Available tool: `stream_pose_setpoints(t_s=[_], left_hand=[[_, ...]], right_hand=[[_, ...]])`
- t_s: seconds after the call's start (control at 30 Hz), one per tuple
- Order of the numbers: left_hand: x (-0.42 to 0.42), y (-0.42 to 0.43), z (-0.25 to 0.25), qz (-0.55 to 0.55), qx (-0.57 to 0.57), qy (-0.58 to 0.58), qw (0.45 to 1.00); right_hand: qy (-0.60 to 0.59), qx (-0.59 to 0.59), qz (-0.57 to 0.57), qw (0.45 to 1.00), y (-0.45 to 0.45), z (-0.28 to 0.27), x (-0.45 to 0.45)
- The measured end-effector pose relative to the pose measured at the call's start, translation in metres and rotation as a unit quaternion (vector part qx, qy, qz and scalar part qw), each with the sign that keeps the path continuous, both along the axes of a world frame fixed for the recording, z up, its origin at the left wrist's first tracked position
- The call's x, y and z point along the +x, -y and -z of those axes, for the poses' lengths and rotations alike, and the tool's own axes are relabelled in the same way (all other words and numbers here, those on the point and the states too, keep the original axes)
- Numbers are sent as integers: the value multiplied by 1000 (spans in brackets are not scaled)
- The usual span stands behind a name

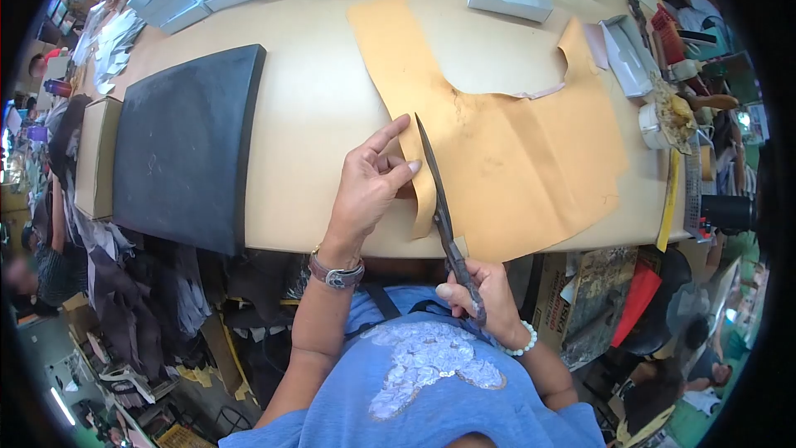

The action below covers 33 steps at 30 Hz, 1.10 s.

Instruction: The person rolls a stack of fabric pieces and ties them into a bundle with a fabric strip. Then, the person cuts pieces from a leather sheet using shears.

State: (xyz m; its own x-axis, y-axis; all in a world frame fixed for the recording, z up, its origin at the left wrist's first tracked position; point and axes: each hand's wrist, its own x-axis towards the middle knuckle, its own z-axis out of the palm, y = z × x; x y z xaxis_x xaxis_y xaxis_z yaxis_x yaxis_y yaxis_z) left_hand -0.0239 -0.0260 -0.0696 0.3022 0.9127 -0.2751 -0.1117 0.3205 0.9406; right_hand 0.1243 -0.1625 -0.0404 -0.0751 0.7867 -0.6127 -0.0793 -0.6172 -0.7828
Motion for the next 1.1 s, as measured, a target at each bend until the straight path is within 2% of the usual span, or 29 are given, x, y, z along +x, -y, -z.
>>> stream_pose_setpoints(t_s=[0.63, 0.83, 1.1], left_hand=[[-8, 1, 11, 13, 17, -1, 1000], [-1, -19, -6, -57, -24, 55, 997], [-1, -24, 1, -18, -1, 27, 999]], right_hand=[[10, -23, -23, 999, -3, 1, -3], [25, -14, -30, 999, -3, 0, -3], [30, -11, -31, 999, -21, -10, 0]])
